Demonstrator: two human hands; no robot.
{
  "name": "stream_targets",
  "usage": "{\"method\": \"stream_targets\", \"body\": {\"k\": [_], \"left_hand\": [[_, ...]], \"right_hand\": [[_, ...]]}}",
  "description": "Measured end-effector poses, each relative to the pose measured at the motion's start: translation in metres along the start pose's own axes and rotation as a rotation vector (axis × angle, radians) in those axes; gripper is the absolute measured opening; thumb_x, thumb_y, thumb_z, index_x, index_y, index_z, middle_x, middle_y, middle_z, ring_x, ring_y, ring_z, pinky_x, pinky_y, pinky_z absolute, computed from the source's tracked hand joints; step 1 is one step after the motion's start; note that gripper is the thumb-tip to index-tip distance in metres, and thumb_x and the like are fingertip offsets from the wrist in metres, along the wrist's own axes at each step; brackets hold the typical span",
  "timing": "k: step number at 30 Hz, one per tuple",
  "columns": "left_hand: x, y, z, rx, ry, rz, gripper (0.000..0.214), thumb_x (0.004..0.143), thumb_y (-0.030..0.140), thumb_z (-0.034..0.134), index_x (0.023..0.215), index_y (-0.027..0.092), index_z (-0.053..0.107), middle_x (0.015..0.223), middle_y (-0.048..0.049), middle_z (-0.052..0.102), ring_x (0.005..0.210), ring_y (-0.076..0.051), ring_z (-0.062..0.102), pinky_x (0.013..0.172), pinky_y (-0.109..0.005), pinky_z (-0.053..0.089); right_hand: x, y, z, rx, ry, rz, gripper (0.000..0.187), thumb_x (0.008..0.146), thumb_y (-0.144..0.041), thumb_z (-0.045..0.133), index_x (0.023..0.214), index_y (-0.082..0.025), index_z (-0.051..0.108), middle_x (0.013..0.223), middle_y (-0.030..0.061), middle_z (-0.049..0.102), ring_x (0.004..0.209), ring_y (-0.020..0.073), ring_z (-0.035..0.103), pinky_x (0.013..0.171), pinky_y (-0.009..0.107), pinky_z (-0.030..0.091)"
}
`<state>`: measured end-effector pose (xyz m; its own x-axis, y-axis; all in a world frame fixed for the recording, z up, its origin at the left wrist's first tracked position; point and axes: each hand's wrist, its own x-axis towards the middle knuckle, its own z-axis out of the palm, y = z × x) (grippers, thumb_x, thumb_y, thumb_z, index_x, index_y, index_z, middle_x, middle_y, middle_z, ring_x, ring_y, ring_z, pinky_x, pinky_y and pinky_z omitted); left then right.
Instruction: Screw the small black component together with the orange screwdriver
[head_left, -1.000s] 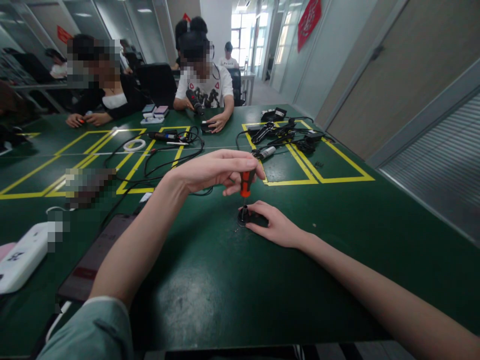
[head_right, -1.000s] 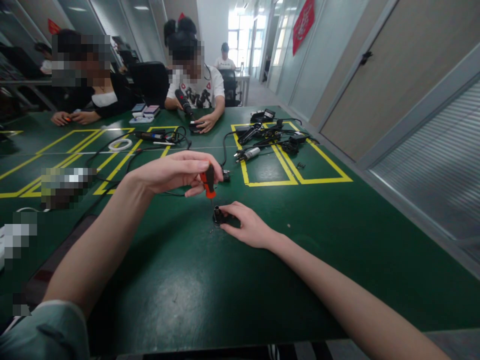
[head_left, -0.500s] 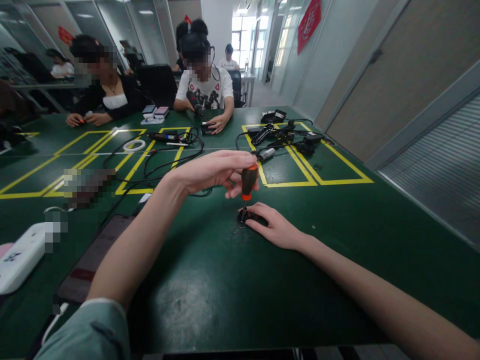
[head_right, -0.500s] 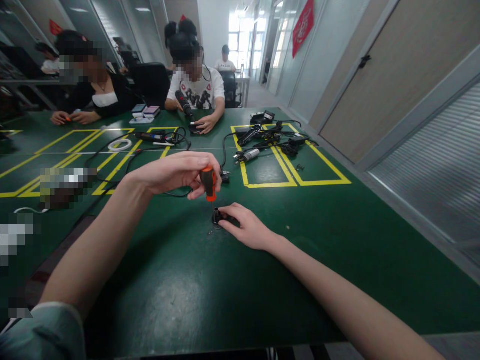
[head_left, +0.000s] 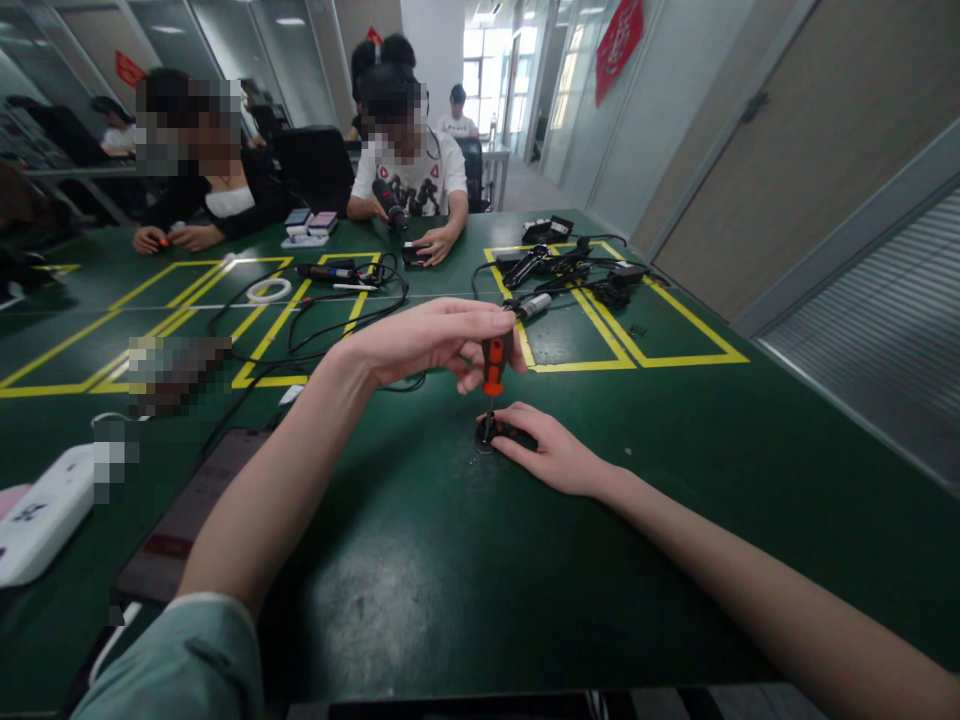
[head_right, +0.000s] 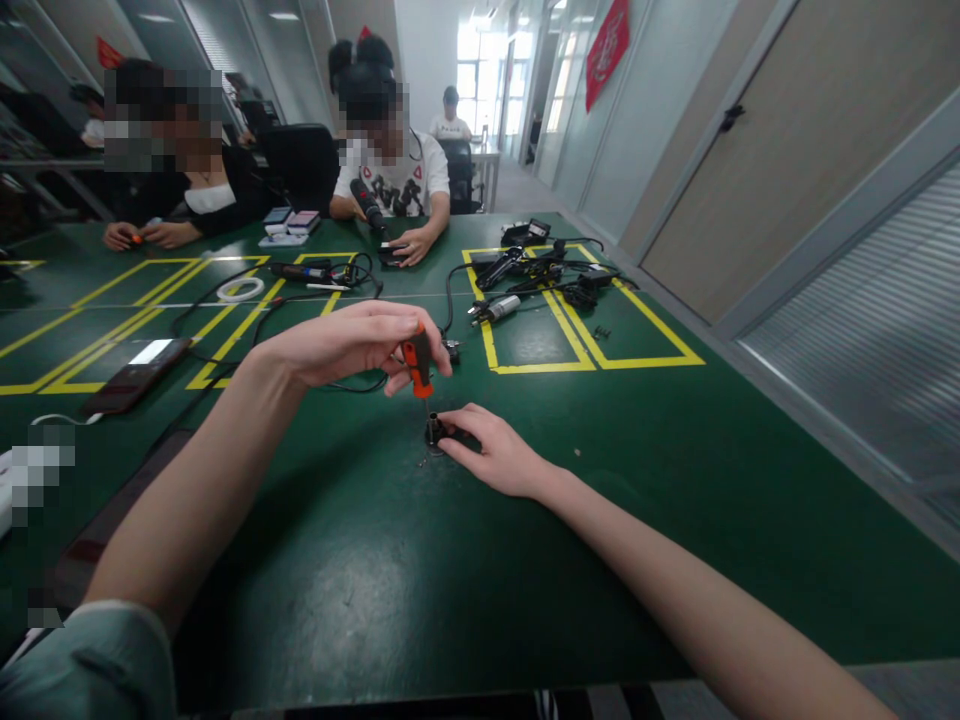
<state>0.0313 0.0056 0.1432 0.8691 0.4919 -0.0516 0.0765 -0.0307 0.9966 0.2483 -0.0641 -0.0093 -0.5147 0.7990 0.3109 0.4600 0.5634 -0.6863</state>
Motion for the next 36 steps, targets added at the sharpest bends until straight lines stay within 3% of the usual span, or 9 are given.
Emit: {"method": "stream_targets", "body": {"k": [5, 17, 22, 30, 36], "left_hand": [[0.0012, 0.0, -0.0011, -0.043, -0.055, -0.016, 0.042, 0.095, 0.056, 0.061, 0.094, 0.014, 0.068, 0.094, -0.0083, 0.077, 0.064, -0.01, 0.062, 0.06, -0.02, 0.052], [-0.0007, 0.0019, 0.0004, -0.018, -0.05, 0.023, 0.035, 0.091, 0.046, 0.071, 0.102, 0.012, 0.073, 0.084, -0.0053, 0.073, 0.059, -0.008, 0.057, 0.053, -0.018, 0.048], [-0.002, 0.0011, -0.0001, -0.031, -0.063, 0.004, 0.035, 0.087, 0.046, 0.076, 0.098, 0.014, 0.068, 0.097, -0.0088, 0.077, 0.064, -0.01, 0.063, 0.057, -0.02, 0.051], [-0.0003, -0.0016, -0.0019, -0.064, -0.092, -0.006, 0.043, 0.094, 0.057, 0.062, 0.101, 0.015, 0.066, 0.091, -0.0072, 0.077, 0.062, -0.012, 0.064, 0.059, -0.022, 0.053], [-0.0007, -0.0009, -0.0045, -0.052, -0.095, 0.022, 0.033, 0.09, 0.045, 0.07, 0.096, 0.013, 0.067, 0.093, -0.0078, 0.078, 0.064, -0.011, 0.066, 0.057, -0.021, 0.053]], "right_hand": [[0.0004, -0.0008, -0.0001, 0.004, -0.004, 0.011, 0.028, 0.102, -0.032, 0.057, 0.123, -0.017, 0.068, 0.11, 0.0127, 0.073, 0.101, 0.0249, 0.067, 0.094, 0.044, 0.057], [0.0, 0.0017, 0.0009, -0.014, 0.006, -0.007, 0.026, 0.102, -0.032, 0.057, 0.121, -0.017, 0.067, 0.107, 0.0118, 0.073, 0.099, 0.0239, 0.067, 0.092, 0.042, 0.057], [-0.0001, 0.0011, 0.0007, -0.005, 0.011, -0.006, 0.026, 0.102, -0.032, 0.058, 0.121, -0.018, 0.068, 0.108, 0.0114, 0.073, 0.1, 0.0239, 0.068, 0.092, 0.043, 0.057], [0.0004, -0.0003, -0.0001, -0.006, 0.009, -0.012, 0.026, 0.101, -0.031, 0.057, 0.121, -0.018, 0.068, 0.107, 0.0116, 0.074, 0.1, 0.0242, 0.068, 0.092, 0.043, 0.057], [0.0006, -0.0007, -0.0003, 0.001, 0.011, -0.005, 0.026, 0.101, -0.032, 0.058, 0.12, -0.018, 0.068, 0.106, 0.011, 0.073, 0.099, 0.0241, 0.068, 0.092, 0.043, 0.057]]}}
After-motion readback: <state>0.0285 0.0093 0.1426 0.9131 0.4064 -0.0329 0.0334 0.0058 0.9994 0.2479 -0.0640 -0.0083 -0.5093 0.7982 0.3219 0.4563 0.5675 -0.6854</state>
